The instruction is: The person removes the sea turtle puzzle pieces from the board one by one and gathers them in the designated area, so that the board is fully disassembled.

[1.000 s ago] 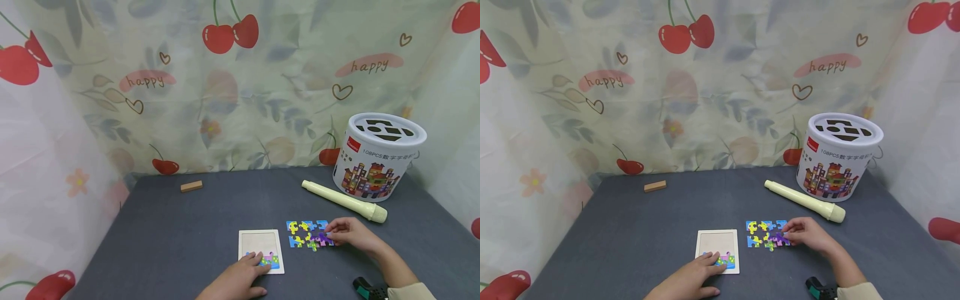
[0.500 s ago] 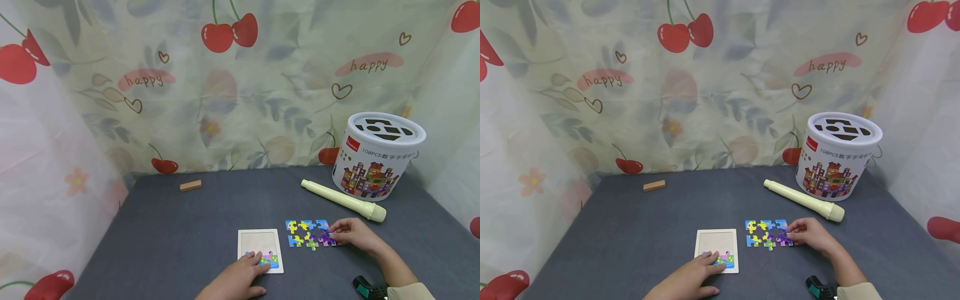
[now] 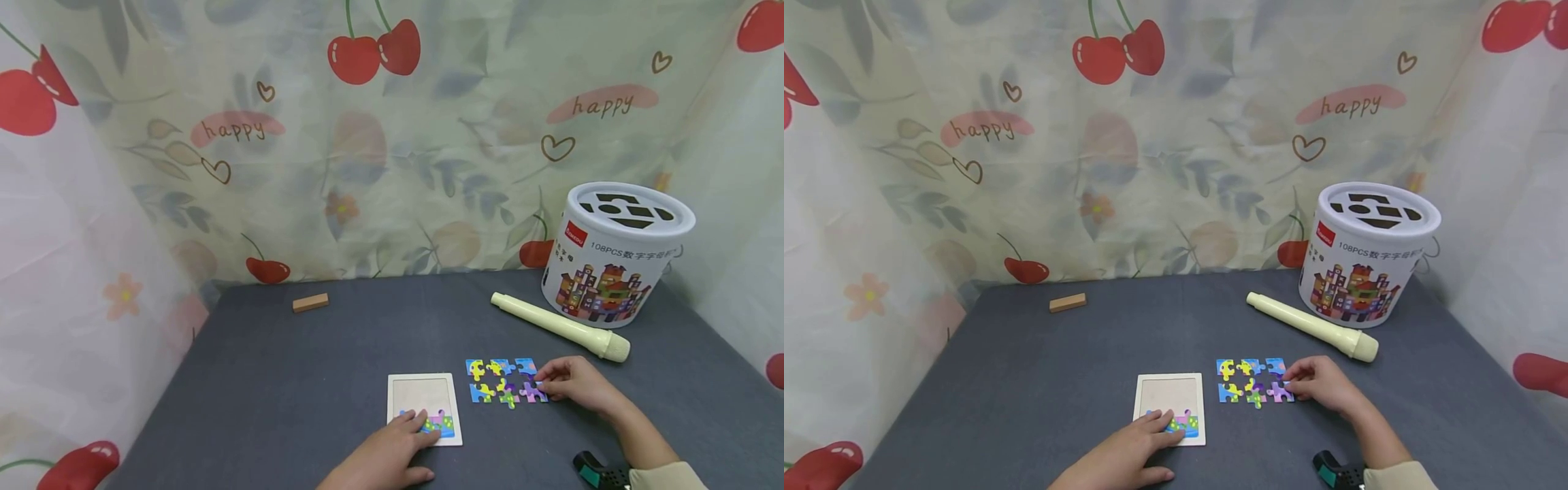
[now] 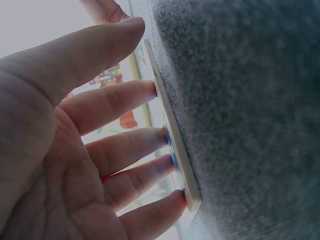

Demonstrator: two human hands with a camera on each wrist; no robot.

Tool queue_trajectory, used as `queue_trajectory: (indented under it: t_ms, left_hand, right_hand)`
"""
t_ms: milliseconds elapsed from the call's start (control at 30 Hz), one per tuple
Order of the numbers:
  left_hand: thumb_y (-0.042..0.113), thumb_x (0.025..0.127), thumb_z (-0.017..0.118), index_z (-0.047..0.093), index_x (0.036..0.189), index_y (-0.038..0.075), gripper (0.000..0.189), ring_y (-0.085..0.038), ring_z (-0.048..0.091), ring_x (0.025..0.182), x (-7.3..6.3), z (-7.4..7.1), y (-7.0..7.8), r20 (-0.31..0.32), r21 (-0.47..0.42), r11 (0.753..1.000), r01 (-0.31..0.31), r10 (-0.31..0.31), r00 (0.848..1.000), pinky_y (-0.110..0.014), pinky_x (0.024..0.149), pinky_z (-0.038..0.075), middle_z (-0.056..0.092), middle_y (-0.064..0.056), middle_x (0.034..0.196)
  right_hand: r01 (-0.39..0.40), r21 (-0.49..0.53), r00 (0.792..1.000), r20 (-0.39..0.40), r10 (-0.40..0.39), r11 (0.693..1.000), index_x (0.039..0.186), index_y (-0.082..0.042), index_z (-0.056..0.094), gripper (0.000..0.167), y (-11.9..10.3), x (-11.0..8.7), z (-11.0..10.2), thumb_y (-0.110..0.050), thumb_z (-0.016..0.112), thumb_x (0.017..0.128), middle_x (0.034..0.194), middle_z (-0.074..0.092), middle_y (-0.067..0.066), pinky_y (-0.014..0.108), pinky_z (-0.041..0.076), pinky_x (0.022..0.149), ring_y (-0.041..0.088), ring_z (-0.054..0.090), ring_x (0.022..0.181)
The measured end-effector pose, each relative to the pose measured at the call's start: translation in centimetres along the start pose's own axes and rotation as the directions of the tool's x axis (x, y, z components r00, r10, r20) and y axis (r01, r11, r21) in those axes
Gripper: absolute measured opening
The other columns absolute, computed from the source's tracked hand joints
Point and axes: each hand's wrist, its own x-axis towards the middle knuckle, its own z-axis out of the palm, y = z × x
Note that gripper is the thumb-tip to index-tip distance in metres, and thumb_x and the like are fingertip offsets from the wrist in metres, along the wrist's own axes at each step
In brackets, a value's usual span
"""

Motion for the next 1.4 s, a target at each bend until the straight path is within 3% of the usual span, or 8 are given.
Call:
queue_trajectory:
  t_ms: [700, 1000, 1400]
  left_hand:
    - [0.04, 0.082, 0.068, 0.057, 0.13, 0.023, 0.052, -0.028, 0.048, 0.127, 0.14, -0.1, 0.03, 0.032, -0.02, 1.0, 0.015, -0.015, 0.999, -0.033, 0.1, 0.043, 0.05, -0.009, 0.139]
    - [0.04, 0.081, 0.068, 0.057, 0.129, 0.023, 0.052, -0.028, 0.048, 0.127, 0.14, -0.05, -0.03, 0.029, -0.017, 1.0, 0.014, -0.014, 0.999, -0.033, 0.099, 0.044, 0.05, -0.009, 0.139]
    - [0.04, 0.082, 0.068, 0.057, 0.129, 0.023, 0.052, -0.028, 0.048, 0.127, 0.1, 0.04, -0.1, 0.026, -0.025, 1.0, 0.01, -0.009, 1.0, -0.033, 0.099, 0.044, 0.05, -0.01, 0.138]
  right_hand:
    - [0.029, -0.099, 0.999, -0.037, -0.033, 0.995, 0.099, 0.007, 0.067, 0.023, -0.08, -0.16, 0.13, -0.012, 0.066, 0.085, 0.086, 0.066, 0.009, 0.024, 0.048, 0.056, 0.005, 0.053, 0.063]
    - [0.116, -0.166, 0.993, 0.018, -0.115, 0.979, 0.097, 0.002, 0.067, 0.032, 0.53, -0.15, -0.16, -0.02, 0.076, 0.076, 0.083, 0.063, 0.006, 0.021, 0.046, 0.059, 0.0, 0.052, 0.068]
    - [0.161, -0.198, 0.987, 0.032, -0.158, 0.967, 0.098, 0.002, 0.067, 0.03, 0.43, -0.37, -0.19, -0.015, 0.076, 0.076, 0.087, 0.062, 0.006, 0.02, 0.045, 0.061, -0.002, 0.05, 0.071]
